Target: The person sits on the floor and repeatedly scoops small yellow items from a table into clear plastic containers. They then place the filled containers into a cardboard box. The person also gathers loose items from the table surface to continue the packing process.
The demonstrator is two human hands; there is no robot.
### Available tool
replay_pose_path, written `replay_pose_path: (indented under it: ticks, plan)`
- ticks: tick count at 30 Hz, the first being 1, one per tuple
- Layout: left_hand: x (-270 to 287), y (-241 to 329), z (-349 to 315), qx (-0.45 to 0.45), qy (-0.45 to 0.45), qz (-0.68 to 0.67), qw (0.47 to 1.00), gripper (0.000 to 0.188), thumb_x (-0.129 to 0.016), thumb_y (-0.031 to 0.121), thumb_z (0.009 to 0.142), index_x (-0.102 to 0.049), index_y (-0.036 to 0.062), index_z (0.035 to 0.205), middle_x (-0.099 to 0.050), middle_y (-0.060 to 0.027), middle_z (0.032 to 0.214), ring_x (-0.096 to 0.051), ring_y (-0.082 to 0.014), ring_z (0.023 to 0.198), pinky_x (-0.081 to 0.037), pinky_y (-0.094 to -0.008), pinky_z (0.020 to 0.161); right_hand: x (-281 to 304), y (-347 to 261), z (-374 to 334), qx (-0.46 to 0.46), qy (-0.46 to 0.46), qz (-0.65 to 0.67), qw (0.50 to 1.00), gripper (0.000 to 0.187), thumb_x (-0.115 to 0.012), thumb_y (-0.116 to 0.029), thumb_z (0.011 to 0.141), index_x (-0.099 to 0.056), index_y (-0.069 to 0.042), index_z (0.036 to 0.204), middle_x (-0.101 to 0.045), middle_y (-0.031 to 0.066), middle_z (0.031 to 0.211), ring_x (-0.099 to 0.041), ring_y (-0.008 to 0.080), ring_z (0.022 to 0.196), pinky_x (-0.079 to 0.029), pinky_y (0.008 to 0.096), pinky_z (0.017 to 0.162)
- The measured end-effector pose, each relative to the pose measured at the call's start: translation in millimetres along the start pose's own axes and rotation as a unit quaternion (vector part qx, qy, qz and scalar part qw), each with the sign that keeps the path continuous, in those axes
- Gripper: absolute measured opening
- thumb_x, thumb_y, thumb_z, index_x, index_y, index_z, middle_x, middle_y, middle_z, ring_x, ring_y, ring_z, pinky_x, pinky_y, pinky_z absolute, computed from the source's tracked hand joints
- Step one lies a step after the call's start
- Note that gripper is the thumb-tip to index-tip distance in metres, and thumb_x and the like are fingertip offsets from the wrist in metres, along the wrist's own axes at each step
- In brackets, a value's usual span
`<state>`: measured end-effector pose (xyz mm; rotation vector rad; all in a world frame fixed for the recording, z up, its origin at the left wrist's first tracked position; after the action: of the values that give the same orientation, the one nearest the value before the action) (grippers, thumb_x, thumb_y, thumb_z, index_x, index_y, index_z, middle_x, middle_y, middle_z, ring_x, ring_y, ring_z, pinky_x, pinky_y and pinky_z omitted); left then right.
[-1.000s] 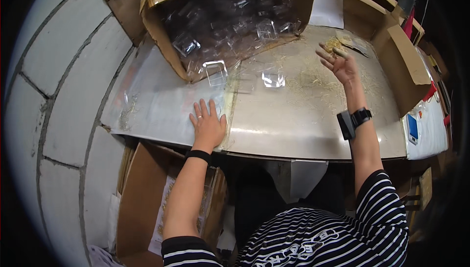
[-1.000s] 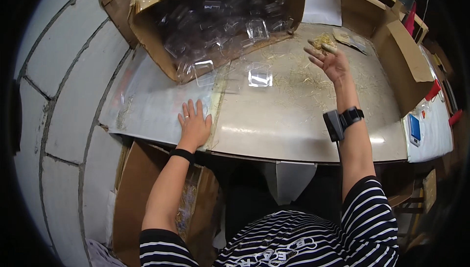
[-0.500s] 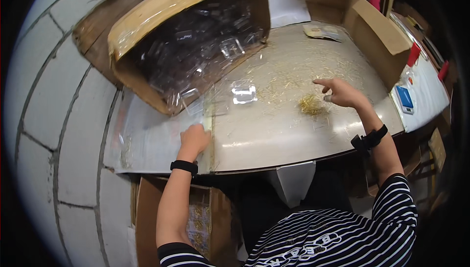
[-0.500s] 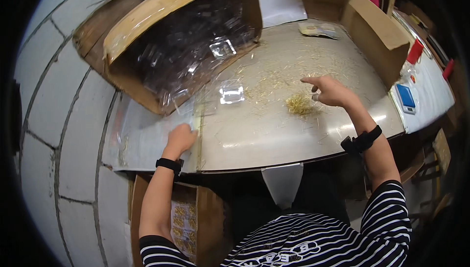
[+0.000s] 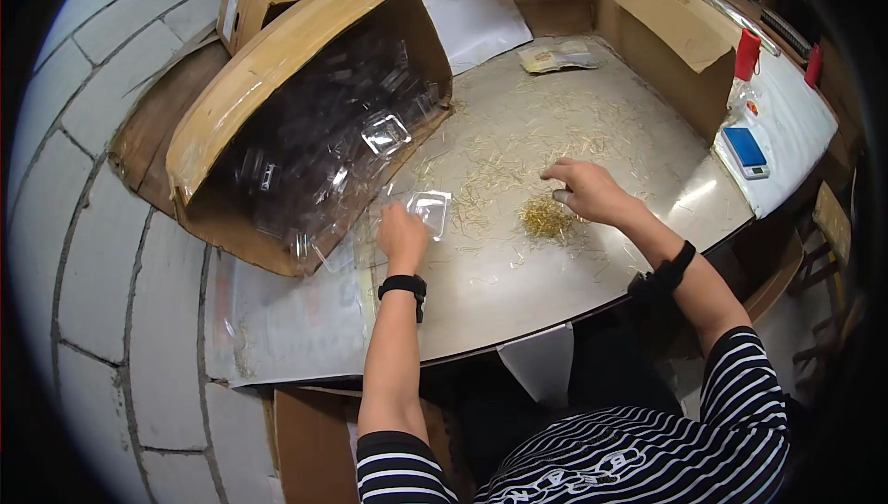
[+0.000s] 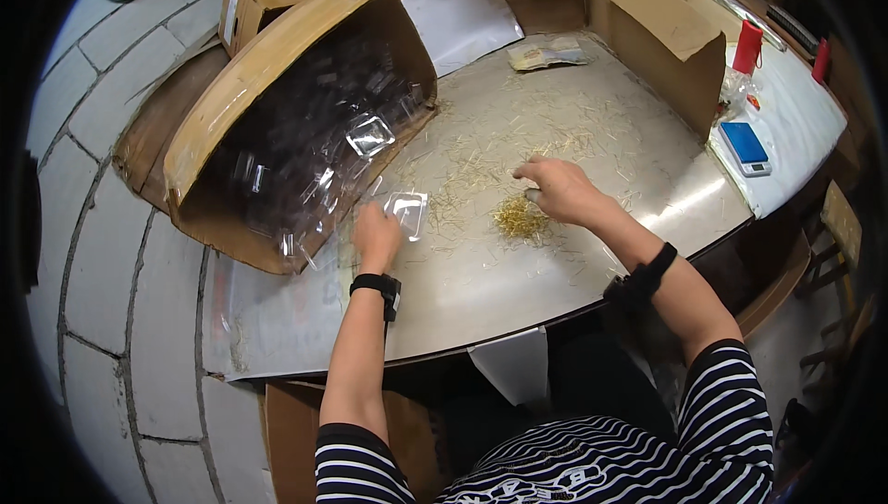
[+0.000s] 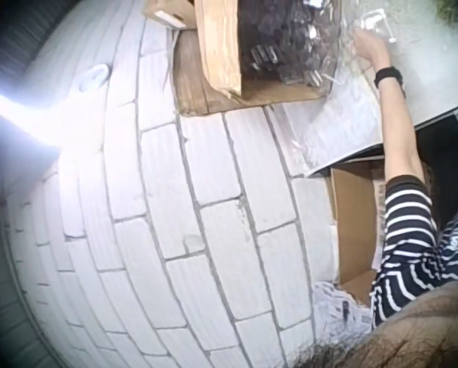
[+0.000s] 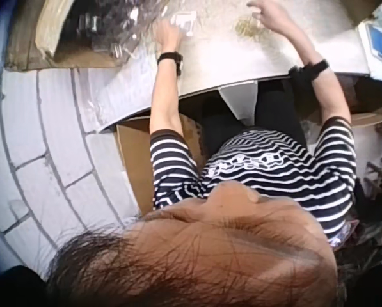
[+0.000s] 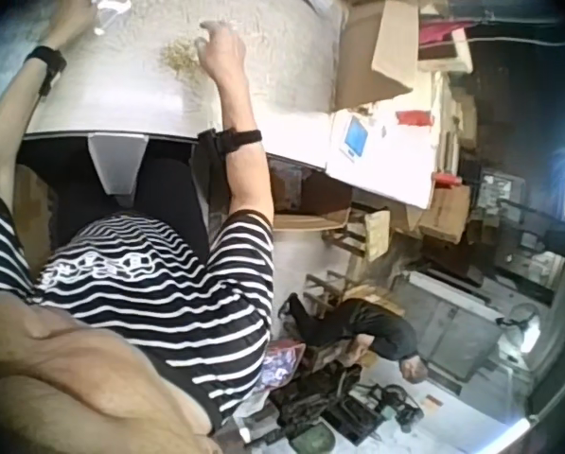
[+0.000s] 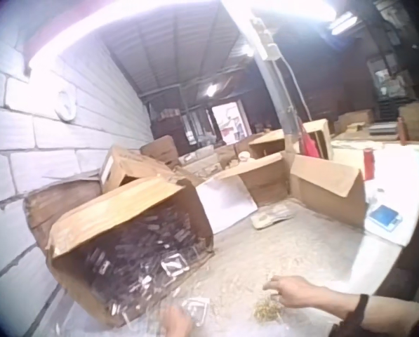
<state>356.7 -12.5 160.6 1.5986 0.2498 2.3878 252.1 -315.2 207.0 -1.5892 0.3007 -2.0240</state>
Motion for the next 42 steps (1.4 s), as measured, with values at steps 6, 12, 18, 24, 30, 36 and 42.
replay_pose_path:
  ticks: [6,12,18,24,30,36,42]
  plan:
    - [37.4,-14.1,-1.9,0.099,-0.01,-0.216,0.971,0.017,-0.059,0.011,0.081,-0.055,-0.0033,0.089,-0.064,-0.0157,0.079,-0.065,-0.0307,0.071,-0.051,-0.0394,0.061,-27.6,7.5,25.2,-0.059,-0.095,-0.028,0.993,0.024,-0.065,-0.013,0.076,-0.065,-0.002,0.097,-0.066,0.0155,0.085,-0.062,0.0351,0.084,-0.049,0.0421,0.074]
    - [66.1,-48.7,-75.1,0.224,-0.077,-0.49,0.839,0.013,-0.06,0.008,0.082,-0.058,-0.0011,0.092,-0.063,-0.0094,0.076,-0.06,-0.015,0.052,-0.048,-0.0227,0.046,-0.8,-10.1,13.6,-0.128,0.07,0.389,0.91,0.005,-0.056,0.005,0.081,-0.057,0.001,0.08,-0.057,0.0035,0.066,-0.057,0.0099,0.057,-0.045,0.0252,0.051]
    - [67.4,-41.3,-146.1,0.299,-0.084,-0.699,0.644,0.018,-0.064,0.012,0.085,-0.061,0.0017,0.099,-0.064,-0.0082,0.092,-0.06,-0.0141,0.075,-0.048,-0.0215,0.059,-13.5,-1.6,9.5,-0.136,0.094,0.44,0.883,0.005,-0.057,0.005,0.081,-0.054,0.002,0.081,-0.057,0.0052,0.068,-0.058,0.0113,0.058,-0.047,0.0262,0.051]
    - [75.1,-19.7,-212.4,0.307,-0.099,-0.781,0.536,0.024,-0.059,0.02,0.09,-0.058,0.0058,0.11,-0.062,-0.0055,0.095,-0.057,-0.015,0.08,-0.047,-0.0245,0.064,-14.6,3.6,-9.7,-0.112,0.129,0.428,0.888,0.007,-0.06,0.004,0.082,-0.054,0.0,0.08,-0.059,0.0048,0.072,-0.057,0.012,0.061,-0.048,0.025,0.054]
    - [87.5,-18.4,-282.8,0.321,-0.123,-0.771,0.536,0.027,-0.05,0.027,0.096,-0.056,0.0066,0.112,-0.064,-0.0087,0.098,-0.062,-0.0202,0.084,-0.052,-0.0301,0.064,-5.2,-2.8,-13.9,-0.096,0.102,0.438,0.888,0.008,-0.06,0.004,0.082,-0.054,0.0,0.08,-0.058,0.0053,0.072,-0.058,0.0113,0.063,-0.048,0.0255,0.055]
    - [63.6,-50.3,-338.2,0.347,-0.272,-0.729,0.523,0.039,-0.04,0.035,0.099,-0.052,0.0014,0.116,-0.06,-0.0197,0.111,-0.065,-0.0331,0.095,-0.058,-0.0366,0.069,0.4,-0.4,-24.8,-0.074,0.105,0.435,0.891,0.009,-0.06,0.005,0.081,-0.053,-0.001,0.079,-0.059,0.0062,0.074,-0.057,0.0113,0.064,-0.049,0.025,0.056]
    - [7.2,-46.7,-376.2,0.36,-0.412,-0.644,0.535,0.053,-0.039,0.04,0.099,-0.046,-0.0054,0.124,-0.056,-0.0252,0.122,-0.067,-0.0343,0.092,-0.058,-0.0333,0.065,4.9,-20.3,-46.9,-0.047,0.057,0.442,0.894,0.003,-0.061,0.003,0.078,-0.059,0.003,0.081,-0.063,0.0093,0.074,-0.06,0.0155,0.065,-0.051,0.0294,0.062]
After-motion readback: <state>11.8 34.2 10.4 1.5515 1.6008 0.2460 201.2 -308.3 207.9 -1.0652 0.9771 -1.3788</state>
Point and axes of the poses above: each hand's wrist, its own z-axis towards the middle knuckle, its own x-axis out of the back of the hand, y = z × x, the point moved 1 cm from there along z, towards the middle knuckle
